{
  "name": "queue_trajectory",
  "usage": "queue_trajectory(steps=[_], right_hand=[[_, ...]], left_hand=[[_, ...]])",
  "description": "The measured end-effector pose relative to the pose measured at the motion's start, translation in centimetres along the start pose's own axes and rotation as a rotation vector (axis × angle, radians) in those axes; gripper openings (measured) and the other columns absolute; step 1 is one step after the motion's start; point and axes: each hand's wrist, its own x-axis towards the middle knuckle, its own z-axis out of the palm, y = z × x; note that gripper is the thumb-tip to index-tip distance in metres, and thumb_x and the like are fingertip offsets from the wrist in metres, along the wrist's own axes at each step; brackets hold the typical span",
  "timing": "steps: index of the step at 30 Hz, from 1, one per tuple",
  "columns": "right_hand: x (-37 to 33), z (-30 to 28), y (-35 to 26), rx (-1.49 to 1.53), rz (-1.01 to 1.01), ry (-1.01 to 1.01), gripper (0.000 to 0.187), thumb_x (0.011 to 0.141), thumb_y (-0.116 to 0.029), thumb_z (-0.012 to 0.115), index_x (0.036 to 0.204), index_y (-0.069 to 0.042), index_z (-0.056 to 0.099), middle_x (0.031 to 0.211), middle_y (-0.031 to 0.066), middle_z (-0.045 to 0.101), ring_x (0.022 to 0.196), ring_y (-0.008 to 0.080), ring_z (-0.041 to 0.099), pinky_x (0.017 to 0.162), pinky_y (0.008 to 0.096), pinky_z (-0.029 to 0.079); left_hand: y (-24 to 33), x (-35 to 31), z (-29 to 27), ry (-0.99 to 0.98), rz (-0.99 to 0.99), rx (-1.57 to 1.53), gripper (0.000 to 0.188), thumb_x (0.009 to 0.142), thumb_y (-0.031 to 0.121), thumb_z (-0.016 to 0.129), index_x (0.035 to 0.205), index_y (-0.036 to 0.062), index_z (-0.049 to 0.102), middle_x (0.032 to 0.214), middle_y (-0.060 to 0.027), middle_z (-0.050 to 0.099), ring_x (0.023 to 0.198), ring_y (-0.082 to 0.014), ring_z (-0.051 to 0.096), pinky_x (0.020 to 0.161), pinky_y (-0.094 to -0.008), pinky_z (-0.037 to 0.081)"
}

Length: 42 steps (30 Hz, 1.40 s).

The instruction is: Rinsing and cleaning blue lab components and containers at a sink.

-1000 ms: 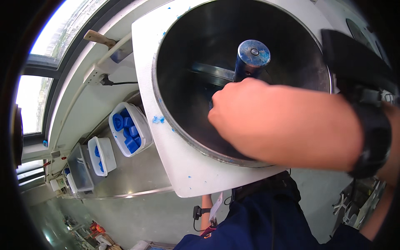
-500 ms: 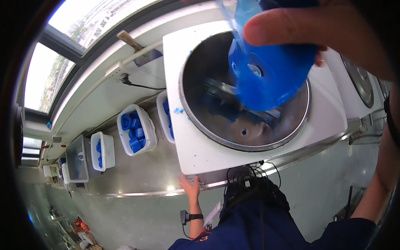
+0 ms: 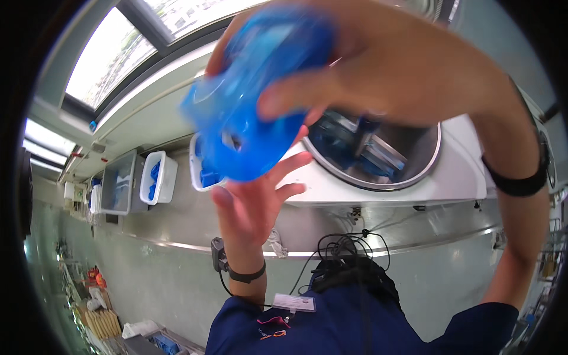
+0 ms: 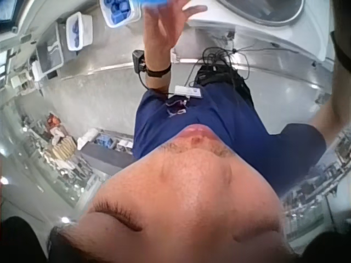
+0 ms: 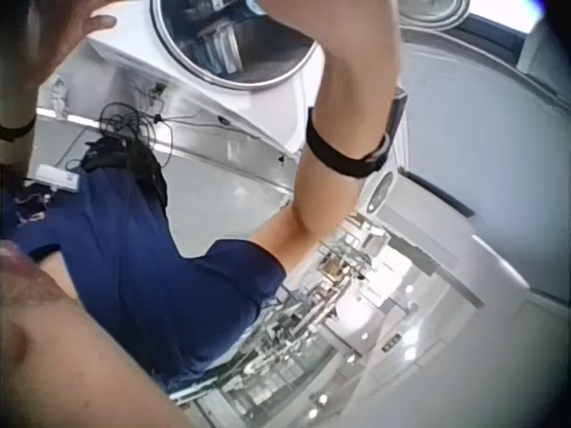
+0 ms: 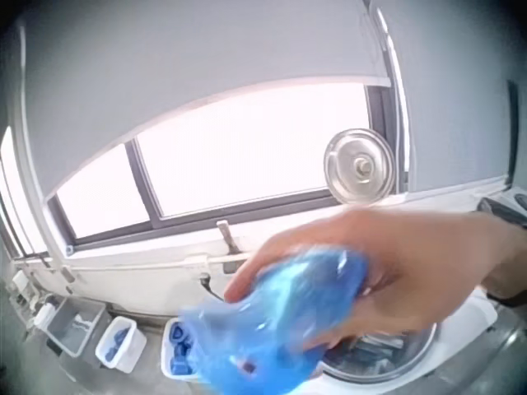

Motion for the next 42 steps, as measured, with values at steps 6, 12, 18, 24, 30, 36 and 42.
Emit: queue_trajectory(steps=[6, 12, 18, 24, 30, 36, 42], right_hand=[[-1.0, -1.1, 1.4, -0.093, 0.137, -0.289, 0.066, 0.073, -0.006, 0.075, 0.135, -0.013, 0.053, 0.118, 0.0124, 0.064, 0.093, 0.0199, 0.065, 0.079, 0.0337, 0.055], [-1.1, -5.2, 14.6, -0.107, 0.497, -0.147, 0.030, 0.097, -0.022, 0.056, 0.120, -0.004, 0.061, 0.093, 0.0026, 0.064, 0.078, 0.0084, 0.057, 0.070, 0.0216, 0.050], [2.1, 1.4, 20.8, 0.127, 1.032, -0.352, 0.038, 0.098, -0.022, 0.052, 0.131, -0.004, 0.054, 0.123, 0.0121, 0.060, 0.105, 0.0185, 0.059, 0.087, 0.0318, 0.054], [2.5, 4.6, 29.4, 0.149, 1.239, -0.412, 0.043, 0.101, -0.024, 0.042, 0.138, -0.002, 0.048, 0.124, 0.0195, 0.062, 0.106, 0.0253, 0.064, 0.087, 0.0369, 0.053], [0.9, 7.9, 35.7, 0.168, 1.035, -0.443, 0.045, 0.093, -0.024, 0.061, 0.131, 0.000, 0.054, 0.113, 0.0172, 0.066, 0.101, 0.0251, 0.064, 0.090, 0.0388, 0.051], [-2.3, 8.5, 36.4, 0.090, 1.008, -0.489, 0.041, 0.091, -0.024, 0.063, 0.125, -0.002, 0.060, 0.109, 0.0136, 0.068, 0.097, 0.0216, 0.065, 0.086, 0.0353, 0.051], [0.0, 7.6, 28.7, 0.137, 0.987, -0.545, 0.036, 0.088, -0.024, 0.065, 0.117, -0.005, 0.065, 0.102, 0.0082, 0.068, 0.091, 0.0186, 0.065, 0.082, 0.0316, 0.051]], left_hand=[[-0.8, -2.1, -3.7, 0.333, -0.056, -0.250, 0.032, 0.102, 0.027, 0.049, 0.123, 0.0026, 0.052, 0.114, -0.0082, 0.063, 0.068, -0.0081, 0.053, 0.060, -0.0195, 0.045], [1.2, -8.6, -12.4, 0.513, 0.137, -0.449, 0.031, 0.104, 0.027, 0.045, 0.121, 0.0018, 0.054, 0.085, -0.0021, 0.061, 0.060, -0.0058, 0.047, 0.058, -0.0179, 0.043], [-1.5, -15.1, -17.6, 0.806, 0.099, -0.410, 0.029, 0.103, 0.027, 0.047, 0.112, 0.0008, 0.054, 0.078, -0.0061, 0.060, 0.066, -0.0098, 0.058, 0.059, -0.0200, 0.050], [-4.3, -15.5, -17.9, 0.919, 0.052, -0.383, 0.028, 0.101, 0.027, 0.050, 0.111, 0.0018, 0.055, 0.078, -0.0050, 0.060, 0.069, -0.0108, 0.061, 0.061, -0.0207, 0.054], [-5.8, -16.3, -18.5, 0.949, -0.037, -0.350, 0.028, 0.101, 0.027, 0.051, 0.117, 0.0041, 0.054, 0.087, -0.0027, 0.062, 0.069, -0.0093, 0.059, 0.063, -0.0195, 0.056], [-6.6, -15.6, -19.1, 1.043, -0.109, -0.365, 0.019, 0.101, 0.027, 0.053, 0.109, 0.0095, 0.056, 0.083, -0.0013, 0.061, 0.065, -0.0098, 0.057, 0.059, -0.0212, 0.051], [-6.1, -15.9, -20.7, 1.030, -0.087, -0.336, 0.017, 0.100, 0.025, 0.054, 0.107, 0.0100, 0.057, 0.090, -0.0006, 0.063, 0.066, -0.0093, 0.057, 0.059, -0.0208, 0.051]])
